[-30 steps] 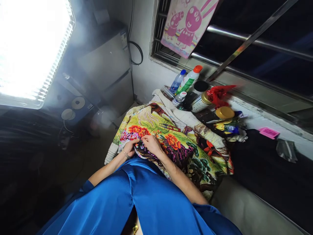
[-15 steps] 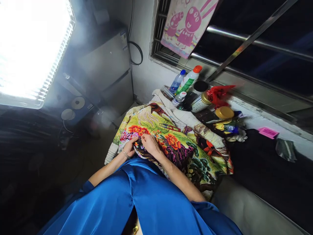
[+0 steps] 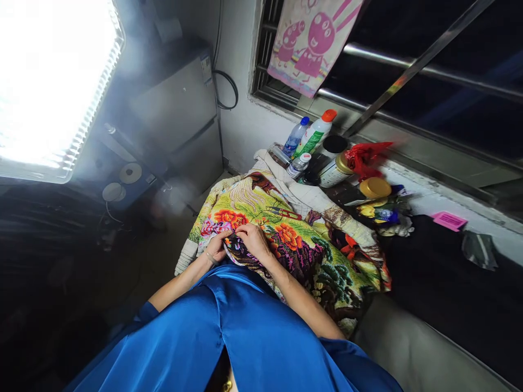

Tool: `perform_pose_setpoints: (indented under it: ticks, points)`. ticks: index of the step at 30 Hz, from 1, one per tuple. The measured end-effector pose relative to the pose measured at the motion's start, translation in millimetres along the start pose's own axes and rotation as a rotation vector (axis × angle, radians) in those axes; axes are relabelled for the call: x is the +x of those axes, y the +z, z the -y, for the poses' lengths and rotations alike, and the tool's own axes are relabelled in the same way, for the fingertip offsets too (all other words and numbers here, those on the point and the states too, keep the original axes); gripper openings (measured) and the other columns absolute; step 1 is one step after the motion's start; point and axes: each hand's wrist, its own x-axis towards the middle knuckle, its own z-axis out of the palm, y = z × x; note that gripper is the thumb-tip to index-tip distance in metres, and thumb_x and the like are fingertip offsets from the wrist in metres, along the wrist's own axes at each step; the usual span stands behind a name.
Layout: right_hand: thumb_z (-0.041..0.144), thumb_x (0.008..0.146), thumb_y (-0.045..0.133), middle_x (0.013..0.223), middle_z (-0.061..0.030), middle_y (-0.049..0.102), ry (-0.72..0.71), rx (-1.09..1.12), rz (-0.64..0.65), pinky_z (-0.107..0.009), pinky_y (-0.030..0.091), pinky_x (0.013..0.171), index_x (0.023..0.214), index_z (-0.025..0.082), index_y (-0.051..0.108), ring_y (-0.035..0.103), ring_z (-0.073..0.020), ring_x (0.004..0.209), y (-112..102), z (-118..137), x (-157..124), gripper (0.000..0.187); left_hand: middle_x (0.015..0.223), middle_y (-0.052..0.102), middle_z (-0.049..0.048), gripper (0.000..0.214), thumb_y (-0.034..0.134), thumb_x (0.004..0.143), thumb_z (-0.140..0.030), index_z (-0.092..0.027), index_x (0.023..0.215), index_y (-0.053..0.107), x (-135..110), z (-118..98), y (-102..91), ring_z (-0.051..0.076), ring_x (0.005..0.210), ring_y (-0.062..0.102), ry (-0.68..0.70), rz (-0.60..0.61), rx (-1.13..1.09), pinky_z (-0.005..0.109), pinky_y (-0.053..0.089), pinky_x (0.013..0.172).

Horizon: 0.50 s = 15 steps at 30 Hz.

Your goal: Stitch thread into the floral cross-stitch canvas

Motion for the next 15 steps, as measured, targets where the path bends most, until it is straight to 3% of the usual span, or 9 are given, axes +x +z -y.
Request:
perform_pose_setpoints:
  ticks: [15]
  points:
    - [0.014,0.077,0.055,0.078,-0.0049,0.072,-0.009,-0.065,0.028,-0.028,0.046,0.071,0.072,0.020,0.072,0.064,-0.0182,0.073,-1.4,4.5,0.5,0.018,0.065,0.069,0.0082,0.009,0.063,0.063,-0.007,-0.015,0.060,0.058,-3.1,-0.3,3.5,0.026,0.086,0.067,0.005,-0.015,0.020,0.039,0.050,0.088]
